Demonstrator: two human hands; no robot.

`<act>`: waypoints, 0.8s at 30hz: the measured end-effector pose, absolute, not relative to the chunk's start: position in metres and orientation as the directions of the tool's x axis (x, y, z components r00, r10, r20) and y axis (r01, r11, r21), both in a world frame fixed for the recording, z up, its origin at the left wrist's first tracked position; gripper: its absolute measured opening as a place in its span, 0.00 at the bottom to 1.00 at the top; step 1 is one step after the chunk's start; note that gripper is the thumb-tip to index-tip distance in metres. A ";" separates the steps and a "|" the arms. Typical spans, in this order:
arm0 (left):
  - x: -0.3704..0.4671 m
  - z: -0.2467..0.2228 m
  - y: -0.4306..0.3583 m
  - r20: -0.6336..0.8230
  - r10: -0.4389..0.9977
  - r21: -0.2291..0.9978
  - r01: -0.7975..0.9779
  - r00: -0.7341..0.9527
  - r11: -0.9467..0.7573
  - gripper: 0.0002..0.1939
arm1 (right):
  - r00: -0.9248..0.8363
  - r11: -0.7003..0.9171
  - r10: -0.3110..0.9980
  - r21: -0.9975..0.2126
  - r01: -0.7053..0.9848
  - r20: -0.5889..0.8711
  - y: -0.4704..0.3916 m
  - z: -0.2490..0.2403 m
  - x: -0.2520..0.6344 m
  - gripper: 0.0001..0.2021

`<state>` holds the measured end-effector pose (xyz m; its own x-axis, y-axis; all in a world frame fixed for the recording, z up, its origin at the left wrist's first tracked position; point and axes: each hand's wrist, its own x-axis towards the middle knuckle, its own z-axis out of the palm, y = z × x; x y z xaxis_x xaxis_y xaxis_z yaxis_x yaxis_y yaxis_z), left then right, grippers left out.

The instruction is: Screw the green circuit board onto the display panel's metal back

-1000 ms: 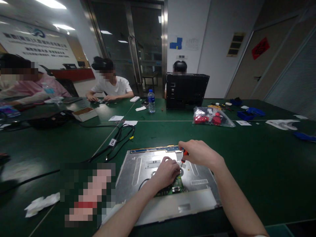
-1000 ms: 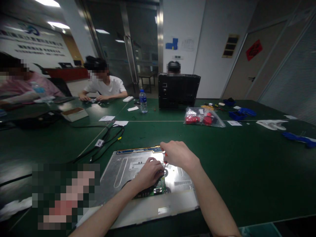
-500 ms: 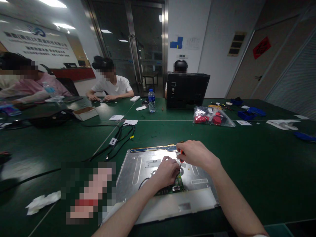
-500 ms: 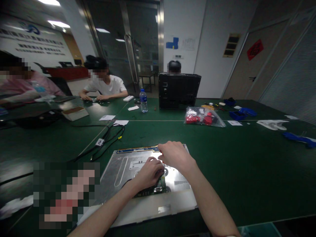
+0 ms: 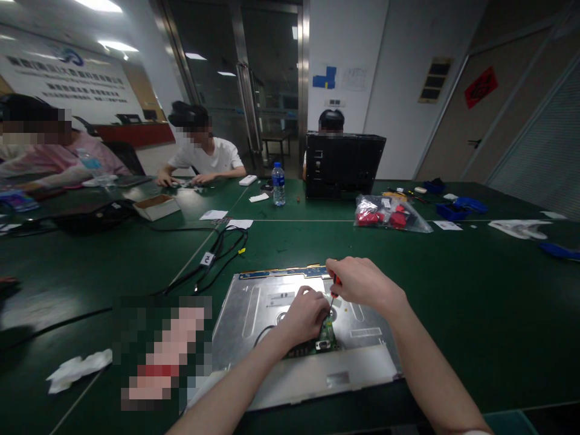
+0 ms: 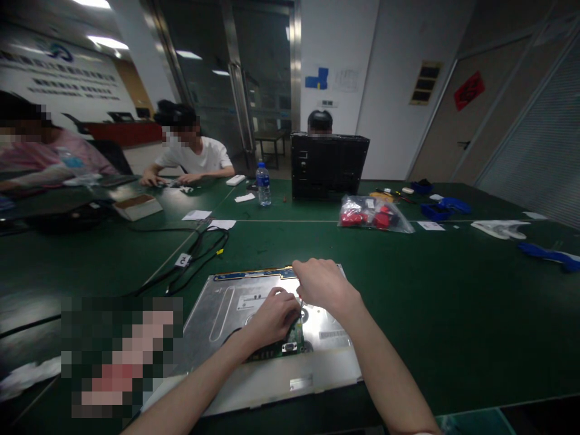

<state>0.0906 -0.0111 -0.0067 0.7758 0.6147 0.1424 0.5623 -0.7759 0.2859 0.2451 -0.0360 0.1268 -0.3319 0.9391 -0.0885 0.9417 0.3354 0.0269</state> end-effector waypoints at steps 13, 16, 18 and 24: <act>0.090 -0.005 -0.012 0.138 0.619 0.285 0.567 0.773 -0.772 0.07 | -0.416 0.409 0.903 -0.083 0.909 -0.110 -0.040 0.132 0.246 0.10; 0.090 -0.005 -0.012 0.142 0.620 0.293 0.565 0.772 -0.771 0.07 | -0.396 0.394 0.914 -0.033 0.918 -0.092 -0.038 0.130 0.247 0.10; 0.090 -0.005 -0.012 0.142 0.619 0.297 0.563 0.773 -0.771 0.07 | -0.387 0.387 0.918 -0.010 0.922 -0.082 -0.038 0.129 0.247 0.10; 0.091 -0.007 -0.011 0.127 0.625 0.303 0.570 0.770 -0.764 0.07 | -0.362 0.364 0.930 0.006 0.932 -0.069 -0.040 0.125 0.241 0.08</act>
